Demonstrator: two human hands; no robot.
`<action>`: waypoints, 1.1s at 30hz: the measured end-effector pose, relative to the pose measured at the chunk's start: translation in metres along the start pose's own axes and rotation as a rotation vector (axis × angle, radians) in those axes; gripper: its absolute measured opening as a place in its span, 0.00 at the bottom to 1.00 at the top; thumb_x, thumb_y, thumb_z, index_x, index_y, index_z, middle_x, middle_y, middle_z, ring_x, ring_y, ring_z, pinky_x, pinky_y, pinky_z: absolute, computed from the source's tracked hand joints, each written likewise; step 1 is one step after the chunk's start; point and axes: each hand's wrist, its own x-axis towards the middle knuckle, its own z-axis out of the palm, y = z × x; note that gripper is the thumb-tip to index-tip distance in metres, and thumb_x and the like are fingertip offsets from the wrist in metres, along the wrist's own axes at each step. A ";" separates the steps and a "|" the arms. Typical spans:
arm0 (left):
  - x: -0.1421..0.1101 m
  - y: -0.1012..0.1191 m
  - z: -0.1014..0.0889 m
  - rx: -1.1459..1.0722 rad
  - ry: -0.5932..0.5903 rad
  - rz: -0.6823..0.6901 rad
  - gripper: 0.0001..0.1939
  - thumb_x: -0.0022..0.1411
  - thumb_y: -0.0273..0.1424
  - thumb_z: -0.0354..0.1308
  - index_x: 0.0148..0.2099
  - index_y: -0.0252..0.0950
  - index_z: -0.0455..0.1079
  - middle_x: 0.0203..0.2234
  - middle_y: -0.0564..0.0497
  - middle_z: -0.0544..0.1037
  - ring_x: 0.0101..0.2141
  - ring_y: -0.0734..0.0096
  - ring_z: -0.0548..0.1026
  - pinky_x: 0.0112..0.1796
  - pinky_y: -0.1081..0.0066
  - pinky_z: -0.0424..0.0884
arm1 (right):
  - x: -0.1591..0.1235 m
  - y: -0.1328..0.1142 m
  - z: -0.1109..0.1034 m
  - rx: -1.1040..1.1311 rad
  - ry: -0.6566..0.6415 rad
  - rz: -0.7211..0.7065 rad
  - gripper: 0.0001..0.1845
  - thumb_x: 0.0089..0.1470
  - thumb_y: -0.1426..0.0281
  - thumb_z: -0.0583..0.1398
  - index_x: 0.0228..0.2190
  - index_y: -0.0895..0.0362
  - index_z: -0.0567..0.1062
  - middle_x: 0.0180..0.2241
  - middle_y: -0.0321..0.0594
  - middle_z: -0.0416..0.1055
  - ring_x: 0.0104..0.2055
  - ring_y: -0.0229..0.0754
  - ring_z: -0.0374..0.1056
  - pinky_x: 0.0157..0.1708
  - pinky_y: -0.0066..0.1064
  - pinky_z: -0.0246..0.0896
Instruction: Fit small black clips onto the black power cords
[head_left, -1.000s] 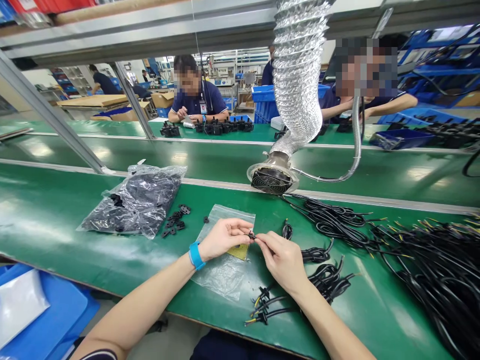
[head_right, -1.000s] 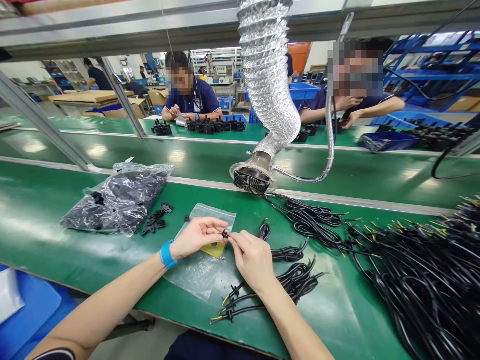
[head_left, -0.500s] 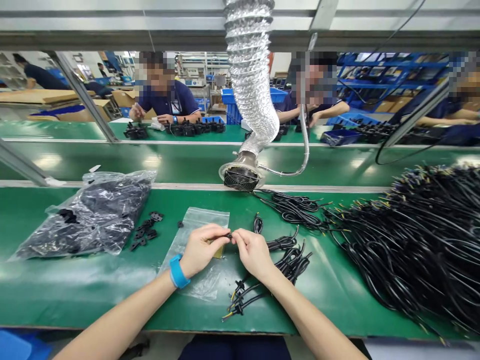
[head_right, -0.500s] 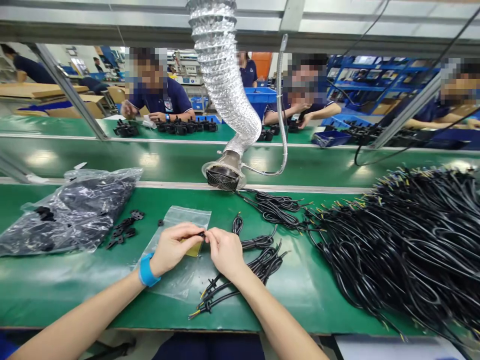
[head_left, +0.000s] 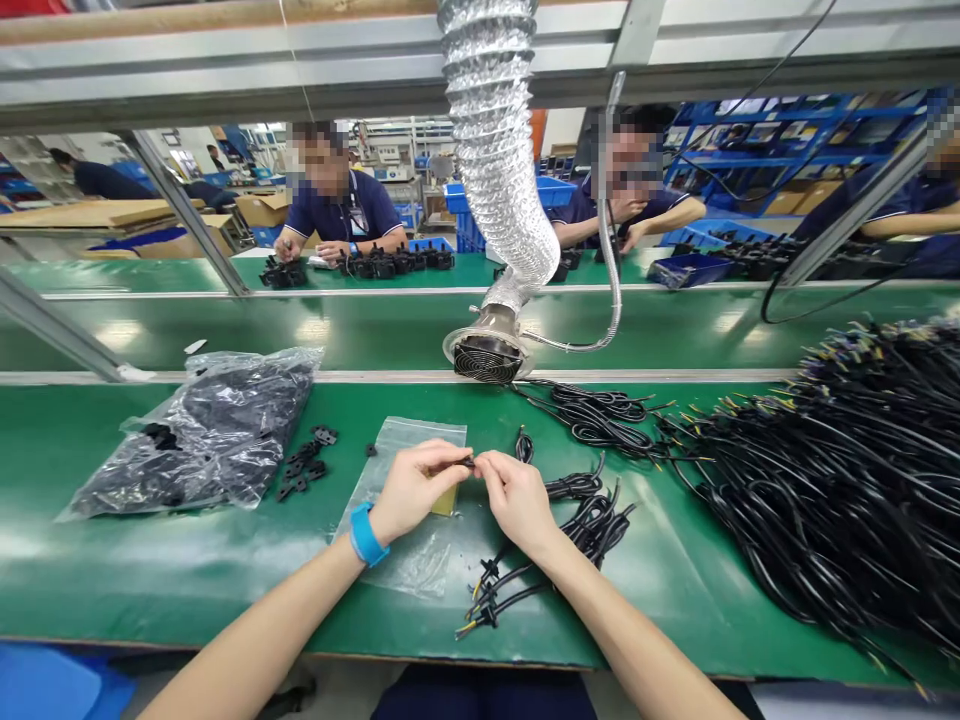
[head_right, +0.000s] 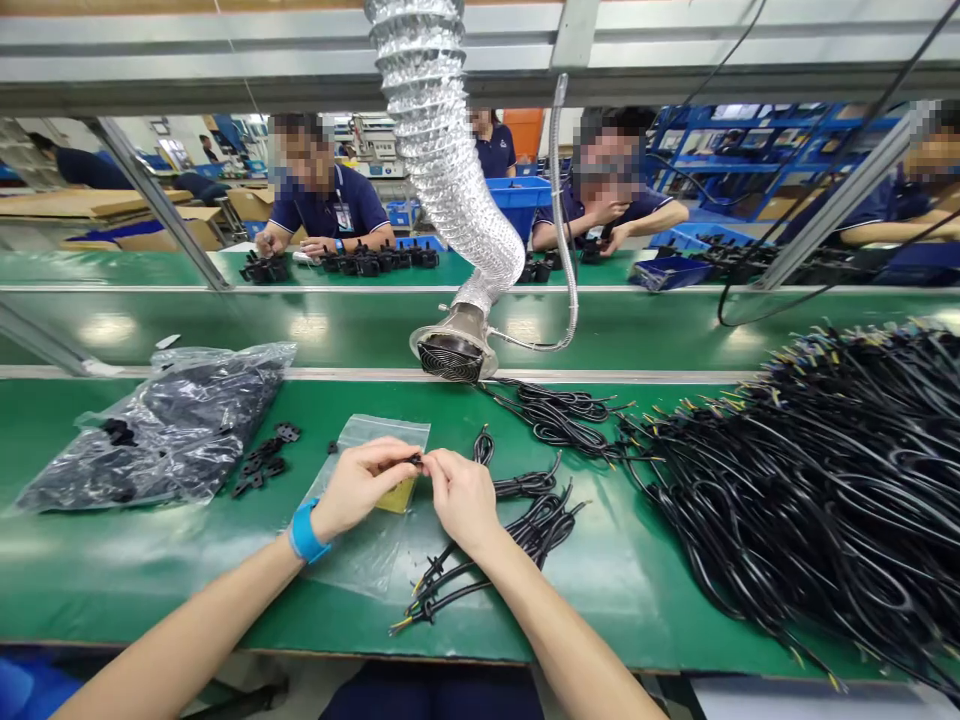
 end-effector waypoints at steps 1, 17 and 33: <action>0.001 0.000 -0.002 -0.049 -0.029 -0.027 0.11 0.56 0.36 0.65 0.40 0.38 0.81 0.36 0.45 0.80 0.37 0.63 0.77 0.41 0.66 0.75 | 0.000 0.001 0.000 0.001 0.013 -0.006 0.19 0.66 0.68 0.48 0.26 0.53 0.72 0.25 0.36 0.74 0.27 0.38 0.70 0.29 0.26 0.61; -0.002 -0.012 -0.001 -0.342 -0.003 -0.394 0.22 0.43 0.38 0.74 0.38 0.30 0.76 0.30 0.44 0.82 0.30 0.65 0.80 0.37 0.65 0.76 | -0.004 -0.001 0.000 -0.357 0.063 -0.277 0.21 0.68 0.70 0.48 0.26 0.56 0.73 0.19 0.37 0.68 0.21 0.37 0.63 0.26 0.29 0.51; 0.005 -0.022 -0.006 -0.010 0.050 -0.173 0.12 0.49 0.34 0.68 0.36 0.32 0.78 0.31 0.46 0.82 0.30 0.66 0.79 0.34 0.68 0.75 | 0.003 0.008 -0.009 0.094 -0.143 0.059 0.11 0.62 0.67 0.55 0.35 0.55 0.77 0.31 0.40 0.78 0.32 0.41 0.73 0.35 0.30 0.64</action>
